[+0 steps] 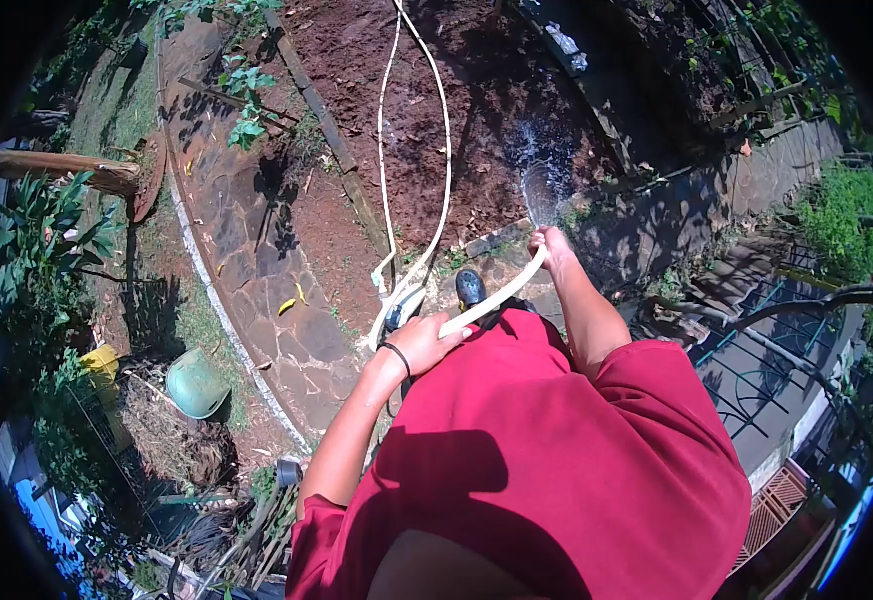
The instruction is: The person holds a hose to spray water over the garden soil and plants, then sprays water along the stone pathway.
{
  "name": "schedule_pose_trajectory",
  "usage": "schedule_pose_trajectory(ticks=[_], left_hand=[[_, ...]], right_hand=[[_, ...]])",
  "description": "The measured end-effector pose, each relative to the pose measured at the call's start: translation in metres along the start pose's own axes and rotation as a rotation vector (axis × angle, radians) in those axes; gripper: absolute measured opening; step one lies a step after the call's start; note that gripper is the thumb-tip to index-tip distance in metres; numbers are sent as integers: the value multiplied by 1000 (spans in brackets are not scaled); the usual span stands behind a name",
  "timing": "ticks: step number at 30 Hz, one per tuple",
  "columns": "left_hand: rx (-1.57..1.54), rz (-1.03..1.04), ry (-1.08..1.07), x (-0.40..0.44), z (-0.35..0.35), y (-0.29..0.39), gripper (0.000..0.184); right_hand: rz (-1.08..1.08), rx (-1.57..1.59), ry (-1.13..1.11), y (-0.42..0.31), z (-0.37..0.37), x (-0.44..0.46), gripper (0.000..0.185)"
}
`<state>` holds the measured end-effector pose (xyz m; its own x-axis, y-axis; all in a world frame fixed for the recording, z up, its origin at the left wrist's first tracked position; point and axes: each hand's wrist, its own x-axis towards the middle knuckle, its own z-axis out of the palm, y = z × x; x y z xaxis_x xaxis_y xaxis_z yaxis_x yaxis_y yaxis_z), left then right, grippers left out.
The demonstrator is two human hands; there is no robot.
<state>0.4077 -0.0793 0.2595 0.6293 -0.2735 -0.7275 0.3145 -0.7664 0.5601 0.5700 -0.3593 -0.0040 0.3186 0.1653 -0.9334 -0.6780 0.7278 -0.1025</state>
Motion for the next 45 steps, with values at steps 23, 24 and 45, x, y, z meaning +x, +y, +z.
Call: schedule_pose_trajectory(ticks=[23, 24, 45], left_hand=[[69, 69, 63, -4, -17, 30, 44], [65, 93, 63, -4, -18, 32, 43], [57, 125, -3, 0, -1, 36, 50]], right_hand=[[-259, -17, 354, -7, -48, 20, 9], [-212, -62, 418, -11, -50, 21, 9], [-169, 42, 135, -34, -45, -23, 13]])
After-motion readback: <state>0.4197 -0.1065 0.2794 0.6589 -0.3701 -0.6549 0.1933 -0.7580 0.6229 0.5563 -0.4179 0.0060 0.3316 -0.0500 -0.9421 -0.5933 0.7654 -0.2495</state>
